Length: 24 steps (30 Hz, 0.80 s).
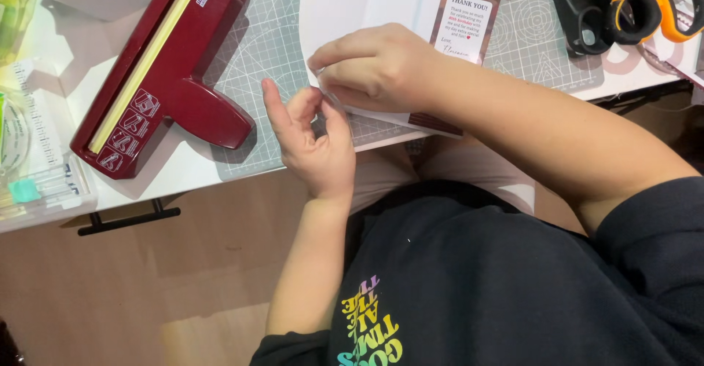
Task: The person assembles paper gift bags by folding printed sheets, applying double-sided tape by hand, and trimming the edges with shears.
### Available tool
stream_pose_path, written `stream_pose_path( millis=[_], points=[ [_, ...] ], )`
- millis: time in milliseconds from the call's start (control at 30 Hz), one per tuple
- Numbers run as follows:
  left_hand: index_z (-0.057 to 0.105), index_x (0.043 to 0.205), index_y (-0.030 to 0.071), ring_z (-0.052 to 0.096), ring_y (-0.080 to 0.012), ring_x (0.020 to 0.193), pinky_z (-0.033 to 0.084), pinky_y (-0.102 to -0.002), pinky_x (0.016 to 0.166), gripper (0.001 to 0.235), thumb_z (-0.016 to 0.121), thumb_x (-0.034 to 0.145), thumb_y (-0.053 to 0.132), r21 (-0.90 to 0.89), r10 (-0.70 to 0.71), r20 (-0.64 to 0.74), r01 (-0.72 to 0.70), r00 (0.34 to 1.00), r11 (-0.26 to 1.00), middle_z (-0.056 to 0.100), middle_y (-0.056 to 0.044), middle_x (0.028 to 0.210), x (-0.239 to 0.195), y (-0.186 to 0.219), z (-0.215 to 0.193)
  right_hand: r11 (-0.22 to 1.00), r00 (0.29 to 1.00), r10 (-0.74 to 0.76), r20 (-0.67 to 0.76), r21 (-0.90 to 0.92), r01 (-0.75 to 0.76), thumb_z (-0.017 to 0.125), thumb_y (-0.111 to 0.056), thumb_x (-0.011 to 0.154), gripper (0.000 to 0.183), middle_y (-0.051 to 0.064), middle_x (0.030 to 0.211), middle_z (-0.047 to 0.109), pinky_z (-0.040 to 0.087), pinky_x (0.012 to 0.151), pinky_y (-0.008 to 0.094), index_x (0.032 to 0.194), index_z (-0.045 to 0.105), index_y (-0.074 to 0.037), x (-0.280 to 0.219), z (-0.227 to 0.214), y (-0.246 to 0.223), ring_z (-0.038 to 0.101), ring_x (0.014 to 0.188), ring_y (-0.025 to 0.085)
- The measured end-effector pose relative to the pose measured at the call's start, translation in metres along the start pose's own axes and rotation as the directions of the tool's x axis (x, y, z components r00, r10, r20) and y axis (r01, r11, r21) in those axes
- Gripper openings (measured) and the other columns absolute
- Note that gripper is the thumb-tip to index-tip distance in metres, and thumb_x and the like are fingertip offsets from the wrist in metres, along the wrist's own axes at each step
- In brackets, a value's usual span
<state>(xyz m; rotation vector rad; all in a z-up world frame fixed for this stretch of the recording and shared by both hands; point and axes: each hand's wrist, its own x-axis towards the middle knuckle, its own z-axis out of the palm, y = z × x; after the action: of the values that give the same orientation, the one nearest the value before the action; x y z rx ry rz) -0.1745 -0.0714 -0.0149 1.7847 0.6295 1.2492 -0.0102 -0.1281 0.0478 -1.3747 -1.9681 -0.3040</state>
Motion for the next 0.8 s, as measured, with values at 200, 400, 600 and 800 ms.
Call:
stream_pose_path(
  millis=[200, 400, 600, 800],
  points=[
    [0.025, 0.161, 0.012, 0.071, -0.0178, 0.097, 0.060, -0.031, 0.095, 0.076, 0.070, 0.103, -0.005, -0.005, 0.033, 0.010, -0.033, 0.999, 0.999, 0.074, -0.009, 0.106, -0.001, 0.000, -0.002, 0.996, 0.994, -0.094, -0.049, -0.008, 0.093, 0.057, -0.015, 0.112, 0.025, 0.013, 0.109, 0.071, 0.061, 0.074, 0.038, 0.098, 0.070, 0.002, 0.013, -0.008, -0.006, 0.074, 0.091, 0.029],
    [0.026, 0.161, 0.012, 0.074, -0.0157, 0.098, 0.060, -0.029, 0.085, 0.073, 0.071, 0.105, 0.000, 0.075, 0.030, -0.004, -0.030, 1.000, 0.997, 0.078, -0.006, 0.111, -0.002, 0.001, -0.001, 0.985, 0.985, -0.169, -0.034, -0.047, 0.167, 0.058, -0.006, 0.111, 0.024, 0.016, 0.110, 0.070, 0.062, 0.072, 0.039, 0.095, 0.070, 0.008, 0.015, -0.014, -0.006, 0.075, 0.090, 0.032],
    [0.026, 0.161, 0.014, 0.073, -0.0156, 0.095, 0.061, -0.029, 0.089, 0.074, 0.071, 0.105, 0.003, 0.067, -0.006, 0.005, 0.005, 1.000, 0.998, 0.077, -0.004, 0.107, -0.002, 0.001, 0.000, 0.987, 0.987, -0.162, -0.006, 0.012, 0.162, 0.056, -0.006, 0.111, 0.024, 0.017, 0.110, 0.069, 0.060, 0.073, 0.039, 0.098, 0.070, 0.009, 0.016, -0.012, -0.003, 0.073, 0.090, 0.032],
    [0.027, 0.161, 0.015, 0.073, -0.0140, 0.094, 0.059, -0.028, 0.082, 0.073, 0.073, 0.105, 0.009, 0.135, 0.002, 0.002, -0.002, 1.000, 0.991, 0.078, -0.002, 0.111, -0.001, 0.001, 0.000, 0.984, 0.985, -0.172, 0.022, -0.047, 0.173, 0.054, -0.009, 0.113, 0.026, 0.014, 0.110, 0.068, 0.061, 0.077, 0.035, 0.096, 0.069, 0.005, 0.016, -0.010, 0.001, 0.073, 0.091, 0.027]
  ],
)
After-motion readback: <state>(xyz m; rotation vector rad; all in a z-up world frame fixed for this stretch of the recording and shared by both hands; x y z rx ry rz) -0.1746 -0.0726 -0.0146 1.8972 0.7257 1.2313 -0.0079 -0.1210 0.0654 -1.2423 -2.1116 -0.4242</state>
